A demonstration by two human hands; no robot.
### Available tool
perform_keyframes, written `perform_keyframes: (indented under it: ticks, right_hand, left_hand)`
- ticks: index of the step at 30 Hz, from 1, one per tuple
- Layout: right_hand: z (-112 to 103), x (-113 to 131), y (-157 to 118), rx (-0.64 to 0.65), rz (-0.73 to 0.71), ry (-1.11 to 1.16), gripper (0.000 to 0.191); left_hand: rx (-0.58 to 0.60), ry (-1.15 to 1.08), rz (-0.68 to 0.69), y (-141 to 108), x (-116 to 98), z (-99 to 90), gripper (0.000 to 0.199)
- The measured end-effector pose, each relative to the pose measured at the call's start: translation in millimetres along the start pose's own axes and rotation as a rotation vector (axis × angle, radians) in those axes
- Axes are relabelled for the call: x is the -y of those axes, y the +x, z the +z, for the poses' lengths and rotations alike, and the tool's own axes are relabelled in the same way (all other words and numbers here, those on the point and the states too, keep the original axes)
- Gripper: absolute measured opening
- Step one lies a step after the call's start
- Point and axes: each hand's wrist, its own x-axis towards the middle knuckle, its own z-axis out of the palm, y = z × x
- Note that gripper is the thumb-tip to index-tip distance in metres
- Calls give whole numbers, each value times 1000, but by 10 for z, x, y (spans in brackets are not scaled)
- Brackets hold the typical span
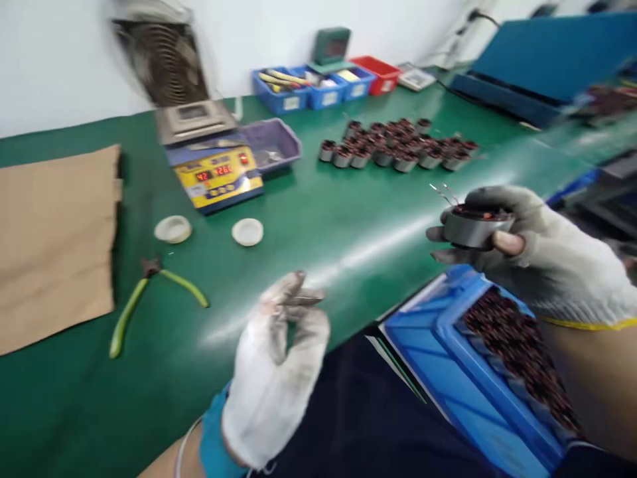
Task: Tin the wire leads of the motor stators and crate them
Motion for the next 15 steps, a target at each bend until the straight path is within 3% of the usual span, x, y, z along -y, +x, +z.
perform_keyframes:
  ticks: [3, 4, 6, 11, 15]
  right_hand:
    - [-604, -611, -482, -221, 97, -390, 62]
    - [-742, -805, -640, -228, 186, -572, 60]
    - [-886, -1143, -920, -200, 293, -712, 51]
    - [-729, -1677, -1237, -64, 334, -851, 19]
    - [-609, -1925, -1155, -92, 296, -893, 24]
  left_hand:
    - [-3, -2, 137, -31, -42, -19, 43]
    - [-6, -2, 170, -36, -52, -22, 41]
    - [-2, 9, 195, -31, -56, -28, 38]
    - [-14, 95, 183, 59, 14, -57, 38]
    - [-33, 102, 180, 139, 67, -43, 37]
